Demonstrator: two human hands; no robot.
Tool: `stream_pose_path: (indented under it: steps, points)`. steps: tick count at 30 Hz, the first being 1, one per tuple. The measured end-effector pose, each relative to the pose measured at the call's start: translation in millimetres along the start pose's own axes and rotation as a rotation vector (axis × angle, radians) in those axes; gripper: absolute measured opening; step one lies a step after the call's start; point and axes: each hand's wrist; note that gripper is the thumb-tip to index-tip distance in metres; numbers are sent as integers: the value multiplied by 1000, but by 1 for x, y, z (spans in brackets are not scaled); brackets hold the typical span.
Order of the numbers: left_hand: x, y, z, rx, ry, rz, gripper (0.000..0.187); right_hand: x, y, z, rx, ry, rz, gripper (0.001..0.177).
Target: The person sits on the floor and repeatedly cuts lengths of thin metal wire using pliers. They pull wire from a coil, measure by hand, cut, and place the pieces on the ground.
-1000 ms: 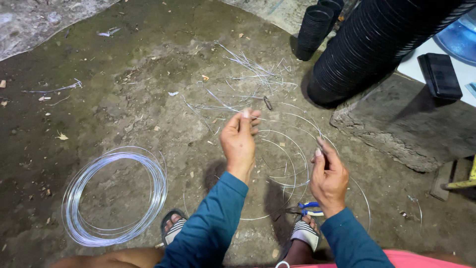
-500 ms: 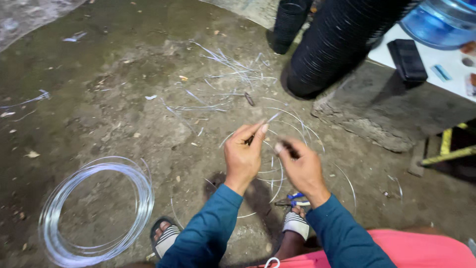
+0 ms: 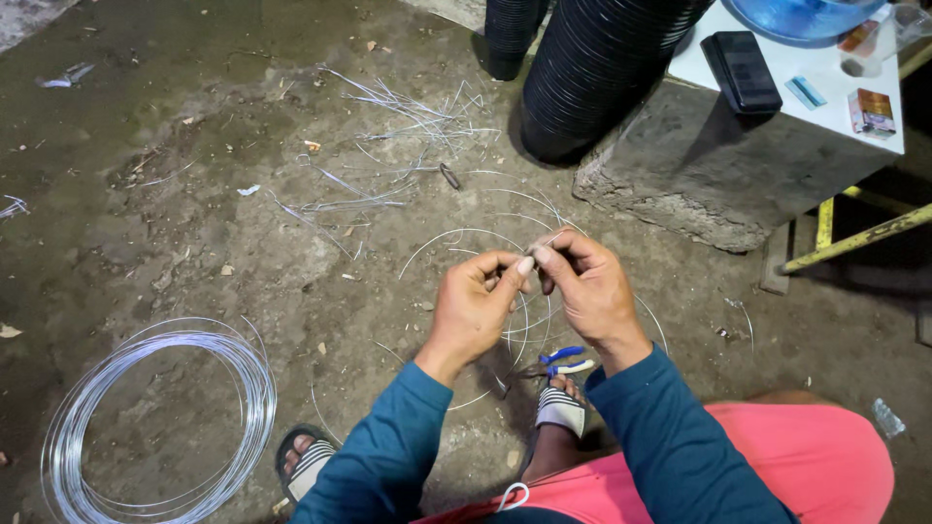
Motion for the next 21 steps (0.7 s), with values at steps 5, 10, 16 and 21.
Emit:
stream_pose_path:
  steps: [5,10,16,21]
  points:
    - [5,-5,7,-87,-130,29,21,-3,12,9,36,-86,-150,29]
    - [1,0,6,-67,-7,8,21,-10,28,24,-207,-183,-273,34]
    - [-1,-4,-5,49,-41,-25,21,-12,31,35,-332,-176,-235,26]
    - [0,-7,-4,54,-6,-2,21,-11,33,35,-357,-197,-215,21]
Point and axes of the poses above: each hand's wrist, its own x-axis towards the middle knuckle, its own y-axis out of the palm, z = x × y, and after that the axes turned 3 degrees about z, right-handed
